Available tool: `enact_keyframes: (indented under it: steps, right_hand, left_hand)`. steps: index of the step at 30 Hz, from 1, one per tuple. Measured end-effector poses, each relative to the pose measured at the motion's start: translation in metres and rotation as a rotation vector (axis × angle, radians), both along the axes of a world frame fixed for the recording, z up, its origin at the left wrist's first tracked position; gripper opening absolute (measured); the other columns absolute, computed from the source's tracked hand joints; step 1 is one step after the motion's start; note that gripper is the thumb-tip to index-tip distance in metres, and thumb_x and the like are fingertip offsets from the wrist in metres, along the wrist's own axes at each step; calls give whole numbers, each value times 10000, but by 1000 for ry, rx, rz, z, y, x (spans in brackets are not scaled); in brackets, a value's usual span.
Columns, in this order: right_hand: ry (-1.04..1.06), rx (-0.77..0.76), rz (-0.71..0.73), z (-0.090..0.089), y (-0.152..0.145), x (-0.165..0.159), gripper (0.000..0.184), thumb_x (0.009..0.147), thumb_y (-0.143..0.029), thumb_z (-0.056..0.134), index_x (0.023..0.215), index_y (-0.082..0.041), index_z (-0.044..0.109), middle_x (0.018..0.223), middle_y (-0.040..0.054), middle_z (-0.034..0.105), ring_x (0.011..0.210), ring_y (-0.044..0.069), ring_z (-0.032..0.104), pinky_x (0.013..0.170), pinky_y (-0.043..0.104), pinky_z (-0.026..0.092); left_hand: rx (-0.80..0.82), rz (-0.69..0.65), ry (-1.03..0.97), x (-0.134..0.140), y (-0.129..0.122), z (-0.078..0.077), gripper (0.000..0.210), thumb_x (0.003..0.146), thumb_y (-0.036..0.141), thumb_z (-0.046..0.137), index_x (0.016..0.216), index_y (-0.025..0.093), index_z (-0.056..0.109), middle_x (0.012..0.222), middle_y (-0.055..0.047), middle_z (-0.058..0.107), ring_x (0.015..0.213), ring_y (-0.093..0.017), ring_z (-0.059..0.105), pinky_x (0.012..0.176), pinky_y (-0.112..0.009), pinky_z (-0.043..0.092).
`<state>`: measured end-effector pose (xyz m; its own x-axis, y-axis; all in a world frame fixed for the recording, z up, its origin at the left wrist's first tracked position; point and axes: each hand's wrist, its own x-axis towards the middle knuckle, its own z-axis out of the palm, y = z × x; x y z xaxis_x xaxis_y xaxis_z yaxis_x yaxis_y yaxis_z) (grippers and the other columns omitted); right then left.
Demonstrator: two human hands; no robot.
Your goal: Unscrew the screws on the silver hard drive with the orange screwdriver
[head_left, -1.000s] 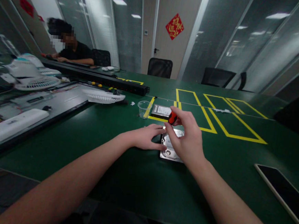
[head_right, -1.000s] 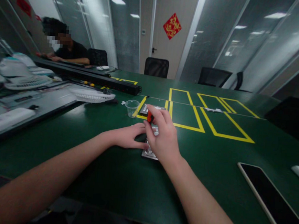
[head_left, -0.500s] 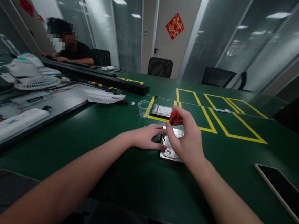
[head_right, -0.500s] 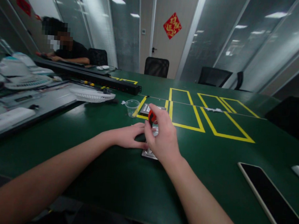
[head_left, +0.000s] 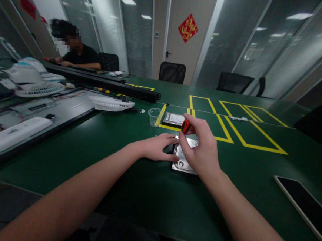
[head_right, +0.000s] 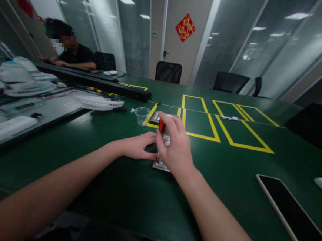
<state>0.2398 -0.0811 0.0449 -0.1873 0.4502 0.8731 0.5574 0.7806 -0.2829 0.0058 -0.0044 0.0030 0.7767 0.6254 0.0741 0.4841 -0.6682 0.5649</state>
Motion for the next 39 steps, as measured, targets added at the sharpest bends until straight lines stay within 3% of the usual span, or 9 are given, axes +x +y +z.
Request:
enact_keyframes:
  steps: [13, 20, 28, 39]
  right_hand:
    - [-12, 1, 4, 0, 0, 1, 537, 1192, -197, 771, 1713, -323, 737, 1463, 124, 849, 1240, 330, 851, 1072, 542, 785]
    - [-8, 21, -6, -2, 2, 0, 569, 1181, -123, 724, 1711, -327, 737, 1444, 120, 841, 1253, 318, 850, 1084, 529, 782]
    - [15, -42, -7, 0, -1, 0, 591, 1155, -124, 706, 1716, -309, 718, 1426, 117, 864, 1134, 302, 850, 1026, 529, 793]
    - [-4, -13, -14, -2, 1, 0, 584, 1173, -156, 746, 1728, -337, 716, 1481, 124, 839, 1218, 320, 852, 1049, 540, 788]
  left_hand:
    - [12, -17, -12, 0, 2, -2, 973, 1131, 863, 890, 1910, 326, 665, 2031, -211, 586, 1900, -541, 539, 1568, -768, 454]
    - [31, 13, 12, 0, 2, -4, 1000, 1128, 895, 881, 1895, 287, 671, 2031, -222, 590, 1905, -529, 551, 1582, -723, 457]
    - [37, -11, -1, -2, 2, -4, 1013, 1138, 908, 862, 1927, 309, 651, 2060, -196, 563, 1934, -511, 513, 1599, -708, 436]
    - [13, -15, -1, 1, 1, -1, 1014, 1133, 881, 868, 1945, 320, 636, 2040, -208, 581, 1918, -531, 528, 1583, -749, 445]
